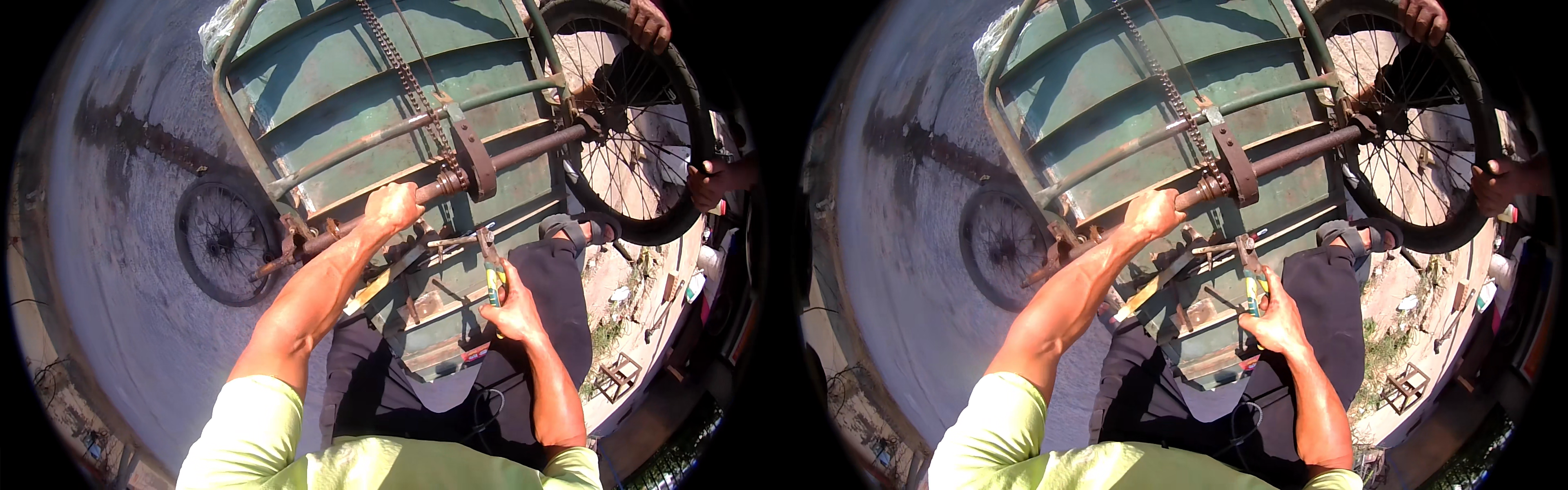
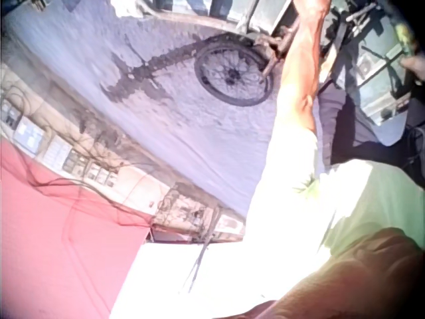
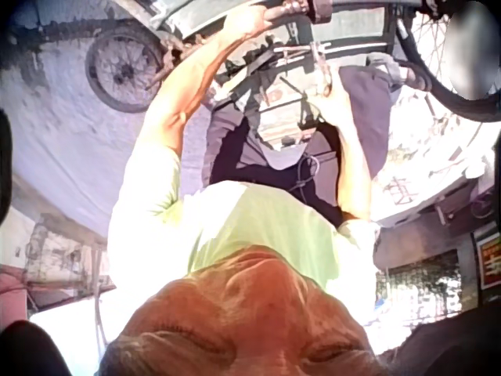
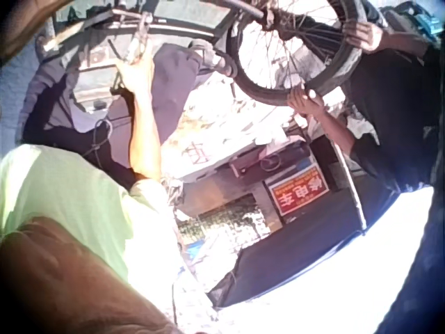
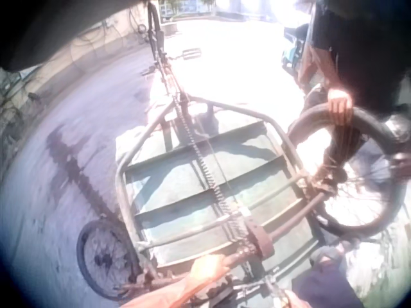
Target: The person uses a hammer and pliers to work on the rear axle and chain mechanism of a green cargo tricycle. They repeatedly strike a metal component on the axle with the hammer while holding the part steady with pliers, likely to loosen or adjust a seized section.
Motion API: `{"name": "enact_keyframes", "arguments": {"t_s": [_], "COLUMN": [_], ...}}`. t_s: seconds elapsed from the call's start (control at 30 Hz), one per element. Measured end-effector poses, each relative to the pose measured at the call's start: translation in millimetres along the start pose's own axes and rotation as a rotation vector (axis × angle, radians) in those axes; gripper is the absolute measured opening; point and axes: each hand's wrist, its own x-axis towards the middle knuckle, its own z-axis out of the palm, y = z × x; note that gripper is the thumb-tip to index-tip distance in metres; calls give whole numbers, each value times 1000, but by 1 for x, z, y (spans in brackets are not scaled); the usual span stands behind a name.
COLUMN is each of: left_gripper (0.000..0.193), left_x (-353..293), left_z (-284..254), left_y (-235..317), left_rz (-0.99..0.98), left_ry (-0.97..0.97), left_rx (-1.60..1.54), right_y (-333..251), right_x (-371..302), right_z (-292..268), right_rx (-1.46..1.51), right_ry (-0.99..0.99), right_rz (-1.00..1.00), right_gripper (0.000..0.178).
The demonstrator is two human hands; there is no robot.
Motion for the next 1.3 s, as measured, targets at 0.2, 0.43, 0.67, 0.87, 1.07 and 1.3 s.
{"name": "enact_keyframes", "arguments": {"t_s": [0.2,0.43,0.67,0.87,1.07,1.3], "left_gripper": [34,33,40,48,40,48], "left_x": [-10,-26,-121,-114,-102,-119], "left_z": [17,11,87,154,173,129], "left_y": [1,-4,-23,-77,-83,-64], "left_rz": [9,168,271,-159,-46,-235], "left_ry": [188,308,489,112,87,-235], "left_rx": [39,-100,-328,-135,-101,-478], "right_y": [5,-46,-79,-102,-133,-155], "right_x": [-8,14,26,14,11,16], "right_z": [1,-20,-33,-35,-31,-35], "right_rx": [39,-262,-541,-661,-840,-914], "right_ry": [177,392,395,344,317,273], "right_rz": [-271,-561,-579,-498,-431,-449], "right_gripper": [92,95,101,103,103,101]}}
